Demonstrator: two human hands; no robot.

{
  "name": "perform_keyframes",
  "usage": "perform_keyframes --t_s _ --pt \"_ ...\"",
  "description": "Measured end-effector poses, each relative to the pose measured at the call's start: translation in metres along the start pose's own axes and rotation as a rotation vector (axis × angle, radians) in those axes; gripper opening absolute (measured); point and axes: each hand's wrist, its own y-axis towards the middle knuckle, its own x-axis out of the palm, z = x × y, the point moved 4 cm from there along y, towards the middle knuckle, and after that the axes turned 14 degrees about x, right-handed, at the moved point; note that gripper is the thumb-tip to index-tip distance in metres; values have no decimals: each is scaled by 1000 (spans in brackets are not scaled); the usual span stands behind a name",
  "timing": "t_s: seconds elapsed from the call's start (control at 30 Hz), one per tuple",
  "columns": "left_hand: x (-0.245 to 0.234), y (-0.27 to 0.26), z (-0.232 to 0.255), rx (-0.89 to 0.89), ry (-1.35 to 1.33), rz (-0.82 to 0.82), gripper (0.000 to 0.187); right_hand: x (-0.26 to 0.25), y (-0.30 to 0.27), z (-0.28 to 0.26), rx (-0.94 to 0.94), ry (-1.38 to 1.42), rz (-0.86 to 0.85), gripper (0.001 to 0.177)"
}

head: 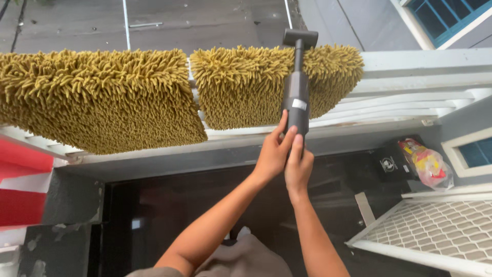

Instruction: The person cleans two green shag mats hanging on a balcony railing by hand using a small handheld vacuum.

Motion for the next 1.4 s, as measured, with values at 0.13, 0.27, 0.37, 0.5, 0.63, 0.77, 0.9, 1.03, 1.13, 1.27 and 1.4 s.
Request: perform_keyframes --t_s 0.13,0.27,0.37,0.5,0.63,0.77,0.9,1.03,1.13,1.27,1.4 --pt "1 -50 21 -3 -63 -45 68 -15 -54 -4 27 35 43 57" --pt "12 -76 32 -52 -45 -53 70 -30 -78 2 29 45 99 60" --pt "14 -34 29 -11 -35 -33 68 -20 -34 -4 32 64 93 57" --pt "11 -25 28 -28 -98 -29 65 -21 -28 -6 88 -33 140 56" --pt "17 -88 31 -64 -39 -43 67 -43 -94 0 -46 -34 155 56" --pt "29 -59 8 -48 -123 -21 66 -38 -49 12 -3 -27 189 55" --pt "26 -12 -1 42 -100 21 65 -22 -1 8 32 -62 144 54" --pt "18 -44 9 -13 17 1 64 -27 -36 7 -67 18 70 54" --pt "41 -57 5 -32 15 6 67 -56 -50 12 -9 46 46 59" --pt "68 -8 -9 72 40 62 67 -62 21 -2 -17 5 2 58" --pt "83 -4 -11 87 -31 81 66 -78 31 -4 5 23 -86 57"
